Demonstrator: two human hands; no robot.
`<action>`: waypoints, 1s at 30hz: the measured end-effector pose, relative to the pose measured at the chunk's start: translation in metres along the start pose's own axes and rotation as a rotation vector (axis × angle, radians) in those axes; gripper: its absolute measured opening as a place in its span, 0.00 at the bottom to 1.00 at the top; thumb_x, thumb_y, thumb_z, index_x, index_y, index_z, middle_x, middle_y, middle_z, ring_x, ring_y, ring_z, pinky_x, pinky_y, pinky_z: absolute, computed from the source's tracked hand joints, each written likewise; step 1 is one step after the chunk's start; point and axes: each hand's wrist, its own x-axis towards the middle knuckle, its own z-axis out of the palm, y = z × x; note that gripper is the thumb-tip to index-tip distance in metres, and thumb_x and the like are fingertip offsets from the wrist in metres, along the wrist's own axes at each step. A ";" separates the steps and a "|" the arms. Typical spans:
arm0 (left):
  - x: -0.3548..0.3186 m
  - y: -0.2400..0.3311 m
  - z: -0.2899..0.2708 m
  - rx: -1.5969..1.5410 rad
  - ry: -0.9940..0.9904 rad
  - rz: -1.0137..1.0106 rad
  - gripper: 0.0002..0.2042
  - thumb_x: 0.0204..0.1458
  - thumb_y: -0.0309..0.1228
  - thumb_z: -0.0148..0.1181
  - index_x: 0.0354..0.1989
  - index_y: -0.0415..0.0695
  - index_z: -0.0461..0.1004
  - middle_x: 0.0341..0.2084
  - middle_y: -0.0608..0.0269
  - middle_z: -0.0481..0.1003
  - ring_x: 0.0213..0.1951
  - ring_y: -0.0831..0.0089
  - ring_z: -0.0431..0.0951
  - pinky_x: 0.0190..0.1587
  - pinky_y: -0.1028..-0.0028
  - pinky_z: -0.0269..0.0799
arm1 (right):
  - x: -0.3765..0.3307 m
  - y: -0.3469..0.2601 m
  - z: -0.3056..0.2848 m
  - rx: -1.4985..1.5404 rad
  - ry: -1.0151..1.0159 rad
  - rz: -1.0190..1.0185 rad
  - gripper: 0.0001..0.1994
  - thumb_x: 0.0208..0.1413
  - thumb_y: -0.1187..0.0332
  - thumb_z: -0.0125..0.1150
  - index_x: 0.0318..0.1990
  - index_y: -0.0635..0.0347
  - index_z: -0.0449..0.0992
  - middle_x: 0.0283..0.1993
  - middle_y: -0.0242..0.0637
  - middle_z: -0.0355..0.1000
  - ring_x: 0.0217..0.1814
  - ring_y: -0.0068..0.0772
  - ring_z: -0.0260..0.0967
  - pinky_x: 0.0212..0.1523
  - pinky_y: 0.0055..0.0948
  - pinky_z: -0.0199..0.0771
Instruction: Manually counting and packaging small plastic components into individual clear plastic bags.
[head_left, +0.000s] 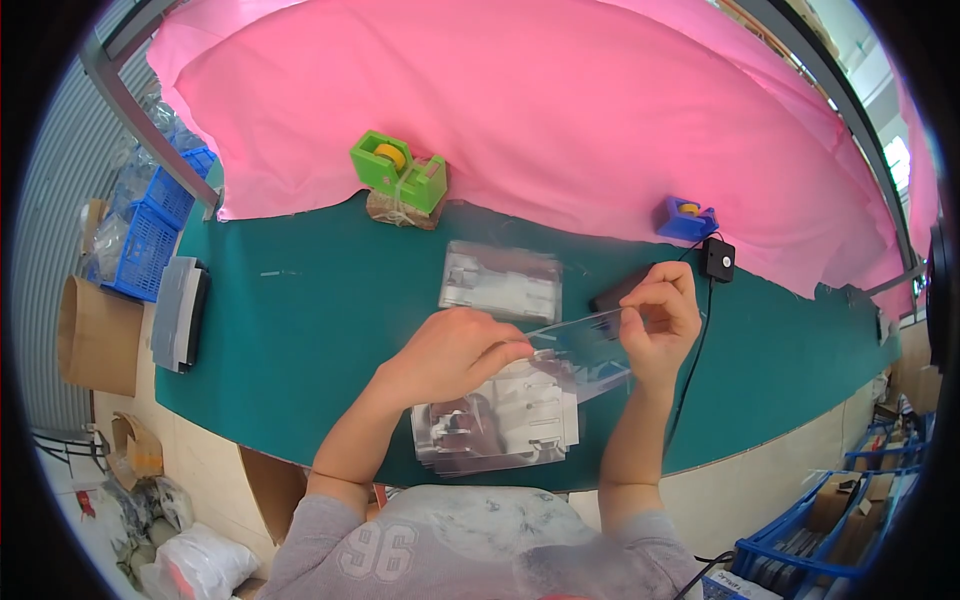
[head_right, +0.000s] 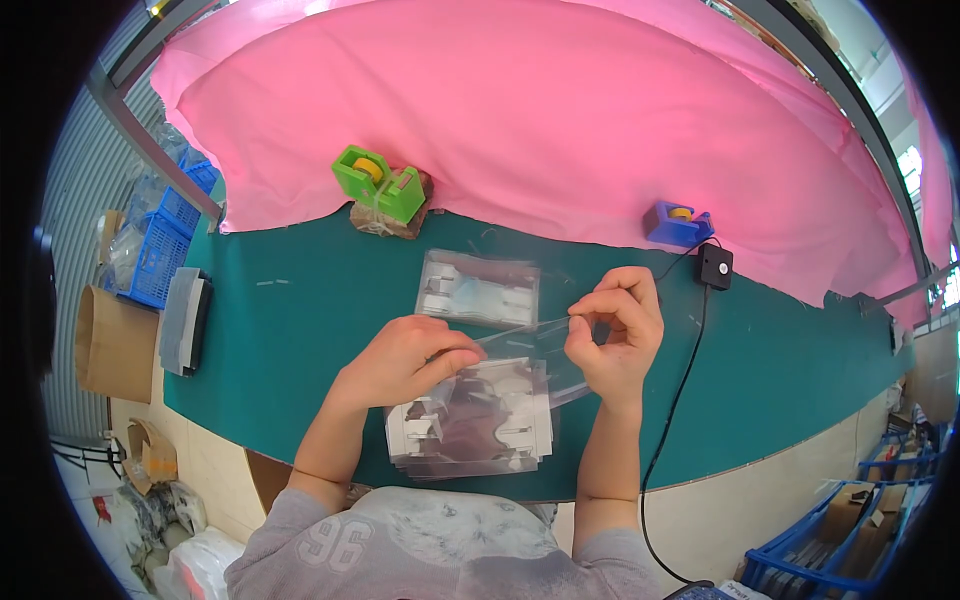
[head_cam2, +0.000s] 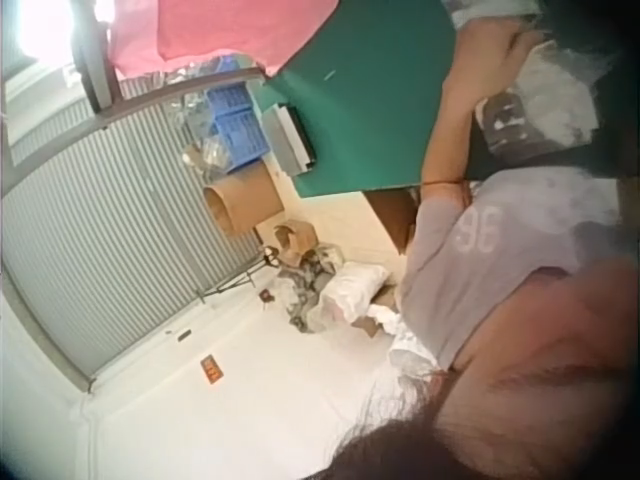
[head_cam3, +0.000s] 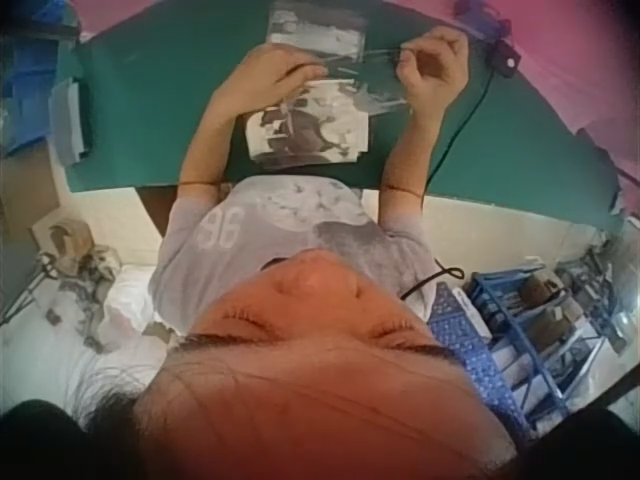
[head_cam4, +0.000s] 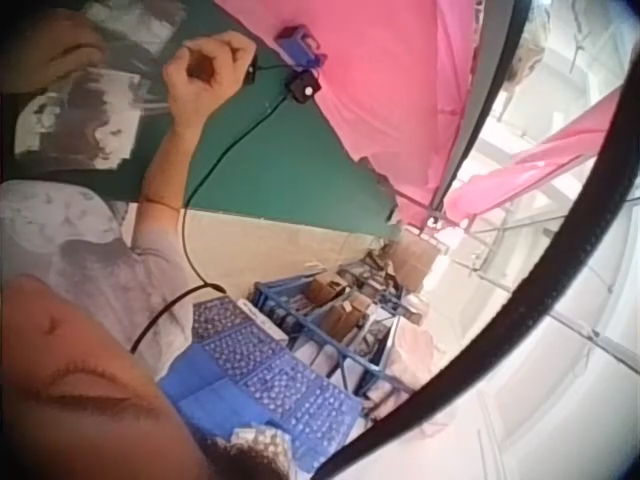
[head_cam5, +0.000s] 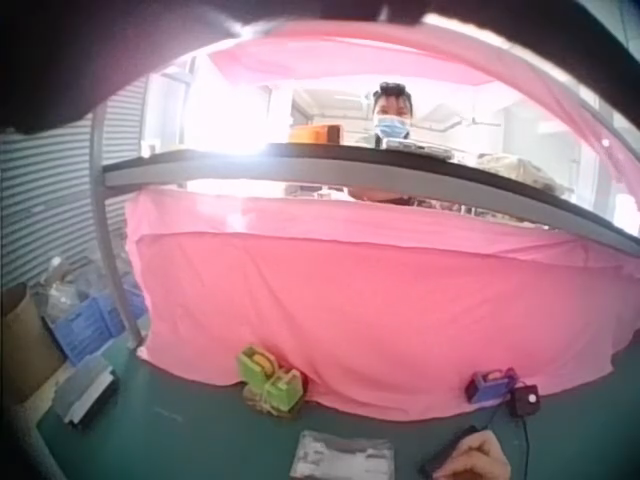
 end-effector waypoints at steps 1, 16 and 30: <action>0.000 -0.001 0.000 -0.014 0.006 0.038 0.13 0.51 0.38 0.59 0.42 0.44 0.77 0.20 0.59 0.74 0.26 0.60 0.75 0.31 0.66 0.69 | 0.001 0.000 0.000 0.013 0.002 -0.005 0.08 0.33 0.83 0.57 0.24 0.63 0.74 0.36 0.33 0.60 0.29 0.18 0.61 0.25 0.15 0.65; -0.004 0.007 -0.017 -0.027 -0.068 -0.005 0.16 0.56 0.41 0.55 0.45 0.43 0.76 0.32 0.54 0.77 0.35 0.58 0.76 0.40 0.66 0.71 | 0.003 -0.004 -0.017 -0.047 0.051 -0.061 0.07 0.33 0.82 0.57 0.23 0.62 0.74 0.35 0.33 0.60 0.29 0.19 0.61 0.26 0.15 0.64; -0.008 -0.005 -0.018 0.018 -0.123 -0.021 0.19 0.58 0.43 0.50 0.48 0.41 0.74 0.40 0.50 0.76 0.43 0.54 0.75 0.46 0.63 0.70 | 0.003 0.002 -0.023 0.040 0.058 -0.030 0.06 0.33 0.82 0.56 0.23 0.64 0.73 0.36 0.33 0.59 0.30 0.18 0.61 0.28 0.14 0.64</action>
